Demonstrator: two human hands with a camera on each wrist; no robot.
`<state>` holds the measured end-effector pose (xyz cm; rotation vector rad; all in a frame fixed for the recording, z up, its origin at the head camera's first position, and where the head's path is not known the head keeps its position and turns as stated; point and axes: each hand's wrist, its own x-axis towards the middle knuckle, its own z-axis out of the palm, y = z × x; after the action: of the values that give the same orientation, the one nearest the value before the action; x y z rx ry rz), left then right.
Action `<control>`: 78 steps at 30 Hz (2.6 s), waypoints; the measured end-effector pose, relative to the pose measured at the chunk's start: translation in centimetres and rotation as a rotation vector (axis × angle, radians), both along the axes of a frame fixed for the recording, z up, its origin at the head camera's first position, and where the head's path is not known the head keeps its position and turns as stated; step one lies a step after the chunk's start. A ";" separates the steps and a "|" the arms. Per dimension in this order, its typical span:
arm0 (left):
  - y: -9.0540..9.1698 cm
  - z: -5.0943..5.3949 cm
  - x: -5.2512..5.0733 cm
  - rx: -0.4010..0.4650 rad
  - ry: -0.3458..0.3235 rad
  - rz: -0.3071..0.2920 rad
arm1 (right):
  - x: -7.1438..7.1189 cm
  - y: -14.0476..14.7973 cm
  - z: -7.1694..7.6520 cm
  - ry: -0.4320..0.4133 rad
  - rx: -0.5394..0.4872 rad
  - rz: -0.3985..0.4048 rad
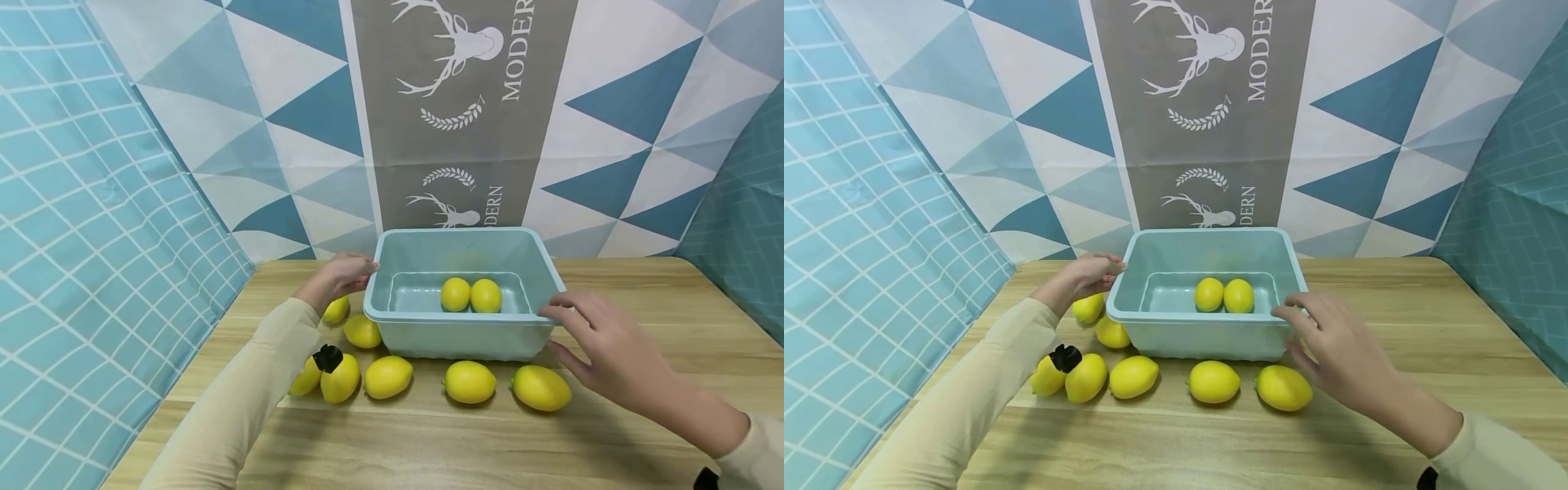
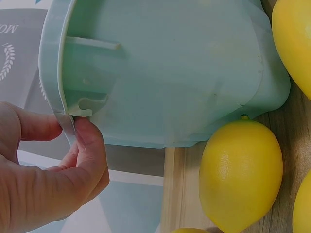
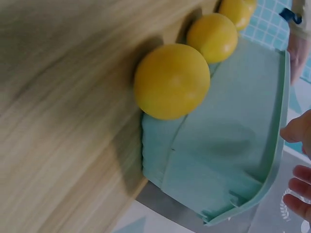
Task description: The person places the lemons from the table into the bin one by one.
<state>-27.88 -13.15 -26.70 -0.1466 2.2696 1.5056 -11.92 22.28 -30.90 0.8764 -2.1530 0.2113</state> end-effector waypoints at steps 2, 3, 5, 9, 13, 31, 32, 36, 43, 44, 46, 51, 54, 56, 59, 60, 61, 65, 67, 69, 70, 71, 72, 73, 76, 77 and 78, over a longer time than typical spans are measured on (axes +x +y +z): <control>0.0 0.0 0.0 -0.001 0.000 0.002 | 0.2 -0.1 -0.3 0.008 0.002 0.002; 0.0 0.0 0.0 -0.004 0.002 0.000 | 0.3 -0.1 -0.5 0.010 0.007 0.001; 0.0 0.0 0.0 -0.004 0.004 0.003 | 0.4 -0.2 -0.9 0.020 0.021 0.001; 0.0 0.0 0.0 -0.001 0.012 0.000 | 0.8 -0.4 -1.6 0.025 0.052 0.017; 0.0 0.1 0.2 0.010 0.023 -0.010 | 1.1 -0.5 -2.4 0.022 0.068 0.037; 0.0 0.1 0.1 -0.007 0.008 0.000 | 1.8 -0.4 -5.1 -0.270 0.278 -0.063; 0.0 0.1 0.0 -0.005 0.007 0.001 | 1.8 -0.5 -5.2 -0.286 0.287 -0.071; 0.0 -0.1 -0.1 0.005 0.006 0.012 | 1.7 -0.6 -5.2 -0.371 0.304 -0.081; 0.0 0.0 -0.1 -0.003 0.007 0.011 | 1.5 -0.8 -5.3 -0.514 0.317 -0.074; 0.0 0.0 0.0 -0.005 0.005 0.010 | 1.4 -0.8 -5.3 -0.524 0.315 -0.074; 0.0 0.0 0.0 -0.007 0.002 0.010 | 1.3 -0.7 -5.5 -0.541 0.309 -0.074; 0.1 0.0 0.0 -0.017 -0.006 0.012 | 1.0 -0.6 -6.0 -0.557 0.299 -0.060; 0.2 0.0 0.0 -0.018 -0.008 0.020 | 0.9 -0.7 -6.2 -0.551 0.292 -0.042; 0.2 0.0 0.0 -0.016 -0.009 0.024 | 0.9 -0.7 -6.2 -0.539 0.290 -0.042; 0.2 0.1 0.0 -0.017 -0.006 0.021 | 0.8 -0.8 -6.3 -0.527 0.289 -0.040; 0.2 0.1 0.0 -0.018 -0.005 0.019 | 0.8 -0.9 -6.4 -0.524 0.289 -0.038; 0.2 0.1 0.0 -0.019 -0.005 0.019 | 0.8 -0.9 -6.4 -0.522 0.291 -0.042; 0.2 0.1 -0.1 -0.021 -0.003 0.021 | 0.8 -1.1 -6.4 -0.529 0.290 -0.050; 0.2 0.1 -0.1 -0.018 -0.002 0.021 | 0.7 -1.2 -6.3 -0.535 0.293 -0.055; 0.2 0.1 0.0 -0.018 -0.003 0.022 | 0.7 -1.3 -6.3 -0.544 0.295 -0.056; 0.2 0.1 0.0 -0.018 -0.004 0.022 | 0.7 -1.3 -6.3 -0.552 0.295 -0.052; 0.1 0.1 0.0 -0.018 -0.005 0.023 | 0.7 -1.3 -6.3 -0.560 0.295 -0.046; 0.1 0.1 0.0 -0.017 -0.005 0.022 | 0.7 -1.3 -6.3 -0.563 0.298 -0.042; 0.1 0.1 0.0 -0.018 -0.006 0.021 | 0.8 -1.2 -6.3 -0.568 0.297 -0.037; 0.1 0.1 0.0 -0.020 -0.007 0.022 | 0.8 -1.2 -6.3 -0.590 0.295 -0.018; 0.1 0.1 0.0 -0.021 -0.007 0.022 | 0.8 -1.1 -6.3 -0.601 0.295 -0.012; 0.1 0.1 0.0 -0.022 -0.009 0.024 | 0.8 -1.1 -6.4 -0.611 0.294 -0.006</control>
<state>-27.84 -13.01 -26.59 -0.1873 2.2855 1.4895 -11.09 21.17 -37.25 1.0690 -2.8057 0.1764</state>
